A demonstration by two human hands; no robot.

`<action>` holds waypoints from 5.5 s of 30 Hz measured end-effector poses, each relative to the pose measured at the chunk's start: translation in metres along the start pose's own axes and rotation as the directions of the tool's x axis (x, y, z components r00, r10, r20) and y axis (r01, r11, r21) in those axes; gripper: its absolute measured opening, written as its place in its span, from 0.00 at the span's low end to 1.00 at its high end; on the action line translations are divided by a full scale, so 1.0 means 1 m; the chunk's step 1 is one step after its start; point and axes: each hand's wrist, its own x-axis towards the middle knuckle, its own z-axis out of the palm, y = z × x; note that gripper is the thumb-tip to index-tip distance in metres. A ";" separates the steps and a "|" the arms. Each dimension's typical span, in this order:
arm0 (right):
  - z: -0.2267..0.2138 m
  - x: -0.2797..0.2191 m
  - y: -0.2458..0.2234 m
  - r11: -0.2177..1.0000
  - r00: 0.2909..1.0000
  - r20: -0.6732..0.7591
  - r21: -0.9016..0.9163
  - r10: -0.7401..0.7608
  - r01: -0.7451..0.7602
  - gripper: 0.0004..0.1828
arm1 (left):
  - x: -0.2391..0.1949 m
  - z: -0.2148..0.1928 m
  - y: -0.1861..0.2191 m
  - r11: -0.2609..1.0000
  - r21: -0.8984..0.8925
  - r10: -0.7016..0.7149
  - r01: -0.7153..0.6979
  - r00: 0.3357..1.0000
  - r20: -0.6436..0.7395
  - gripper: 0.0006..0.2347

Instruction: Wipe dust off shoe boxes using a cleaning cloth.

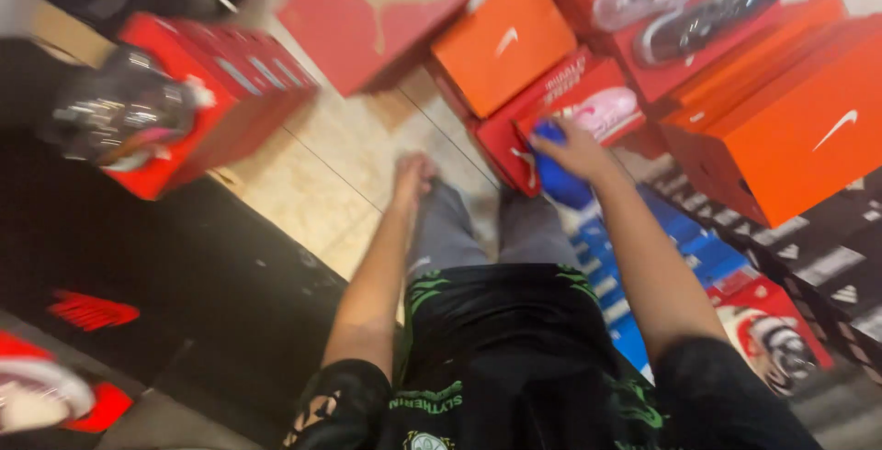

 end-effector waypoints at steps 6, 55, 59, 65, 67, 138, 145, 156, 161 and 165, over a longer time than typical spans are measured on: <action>0.000 0.161 0.022 0.969 0.986 0.073 -0.212 0.147 -0.128 0.40 | 0.014 0.060 0.079 0.970 -0.241 0.020 -0.031 0.999 -0.049 0.16; -0.093 0.047 -0.145 0.870 0.887 0.026 0.183 0.460 -0.457 0.38 | -0.130 0.088 0.233 0.928 -0.111 0.359 -0.357 0.933 0.000 0.39; -0.095 -0.002 -0.182 0.972 0.997 -0.070 0.234 0.021 -0.004 0.33 | -0.171 0.052 0.265 0.886 -0.173 0.438 -0.429 0.899 0.012 0.37; -0.074 0.036 -0.218 0.977 0.978 0.036 0.069 -0.207 0.204 0.36 | -0.140 -0.037 0.295 0.772 -0.063 0.614 -0.633 0.768 -0.184 0.25; -0.060 0.064 -0.232 0.978 0.976 0.078 0.065 -0.205 0.200 0.37 | -0.123 -0.065 0.309 0.748 -0.055 0.637 -0.662 0.739 -0.219 0.20; 0.146 0.162 -0.286 0.563 0.590 -0.091 -0.443 -0.802 0.697 0.39 | -0.046 -0.205 0.308 0.858 -0.133 0.455 -0.497 0.854 -0.252 0.35; 0.076 0.189 -0.289 0.719 0.698 -0.302 -0.541 -0.649 0.435 0.35 | -0.062 -0.194 0.339 0.927 -0.096 0.339 -0.363 0.919 -0.202 0.38; 0.093 0.160 -0.269 0.734 0.777 -0.208 -0.535 -0.594 0.418 0.39 | -0.053 -0.142 0.349 0.825 -0.227 0.473 -0.517 0.852 -0.223 0.28; 0.090 0.190 -0.297 0.678 0.743 -0.188 -0.591 -0.642 0.437 0.41 | -0.045 -0.146 0.346 0.808 -0.094 0.545 -0.581 0.799 -0.254 0.25; 0.142 0.187 -0.335 0.483 0.652 0.174 -0.539 -0.738 0.690 0.46 | -0.027 -0.156 0.333 0.778 -0.008 0.611 -0.629 0.758 -0.228 0.22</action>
